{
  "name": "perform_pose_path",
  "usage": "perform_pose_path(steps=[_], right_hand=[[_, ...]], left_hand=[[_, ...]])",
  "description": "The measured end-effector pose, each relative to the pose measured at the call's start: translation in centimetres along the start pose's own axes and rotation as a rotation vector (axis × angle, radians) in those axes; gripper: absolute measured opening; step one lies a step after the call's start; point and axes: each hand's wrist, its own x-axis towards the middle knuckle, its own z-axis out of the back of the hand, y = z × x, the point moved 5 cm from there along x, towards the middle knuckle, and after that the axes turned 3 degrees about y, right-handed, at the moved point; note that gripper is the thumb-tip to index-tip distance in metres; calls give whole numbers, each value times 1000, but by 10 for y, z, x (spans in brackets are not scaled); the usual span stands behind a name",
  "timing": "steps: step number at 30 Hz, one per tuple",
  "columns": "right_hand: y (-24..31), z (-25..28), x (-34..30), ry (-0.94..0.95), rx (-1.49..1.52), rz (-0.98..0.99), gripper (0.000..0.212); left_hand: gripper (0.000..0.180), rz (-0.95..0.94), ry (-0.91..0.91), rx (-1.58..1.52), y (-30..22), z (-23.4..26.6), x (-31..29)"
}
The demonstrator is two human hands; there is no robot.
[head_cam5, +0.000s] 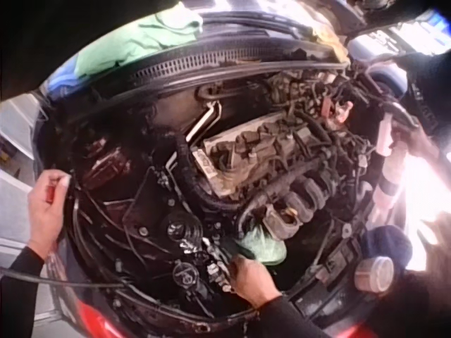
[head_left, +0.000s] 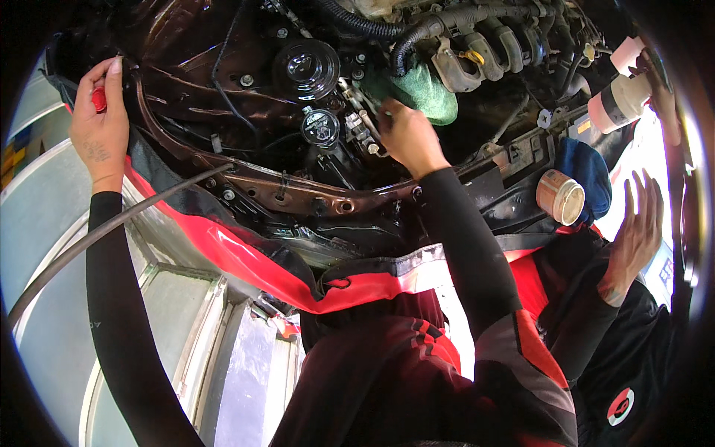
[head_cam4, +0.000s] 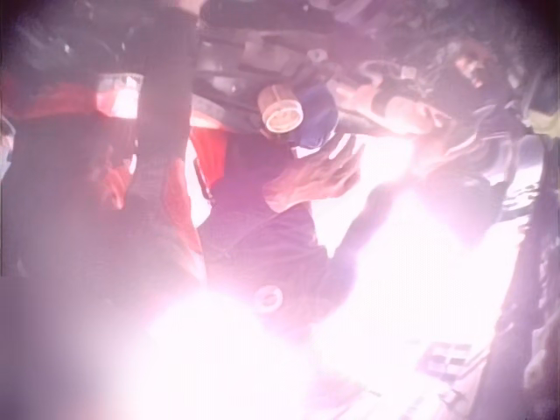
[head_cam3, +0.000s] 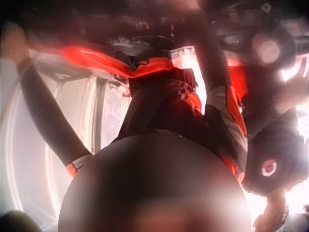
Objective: The person cleans the engine bay of a car with the hood open. They apply a cleaning solution from a spray bottle and scrub various components with a toothbrush, focusing on hoses, brackets, and the engine block. A second person is visible working nearby.
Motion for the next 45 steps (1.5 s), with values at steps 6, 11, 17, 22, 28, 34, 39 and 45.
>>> perform_pose_path(steps=[6,11,17,22,28,34,39,45], right_hand=[[-37,16,-14,77,-182,77,19],[-37,34,-19,78,-119,231,14],[-34,24,-24,-72,-73,415,16],[-40,-6,-26,-60,-123,271,14],[-31,37,-58,-21,-129,179,11],[39,54,-22,-168,-605,602,12],[58,41,12,42,-813,778,18],[55,35,13,104,-780,785,19]], left_hand=[[29,-16,-2,31,3,2,-2],[29,-17,-14,21,3,1,-2],[29,-18,-4,60,0,2,-2],[29,22,5,47,-2,2,-2],[28,-22,-14,5,-2,1,-4],[29,-25,-10,-10,-2,2,-3],[29,-64,-35,-6,-5,4,-4],[30,7,-11,1,5,3,-4]])
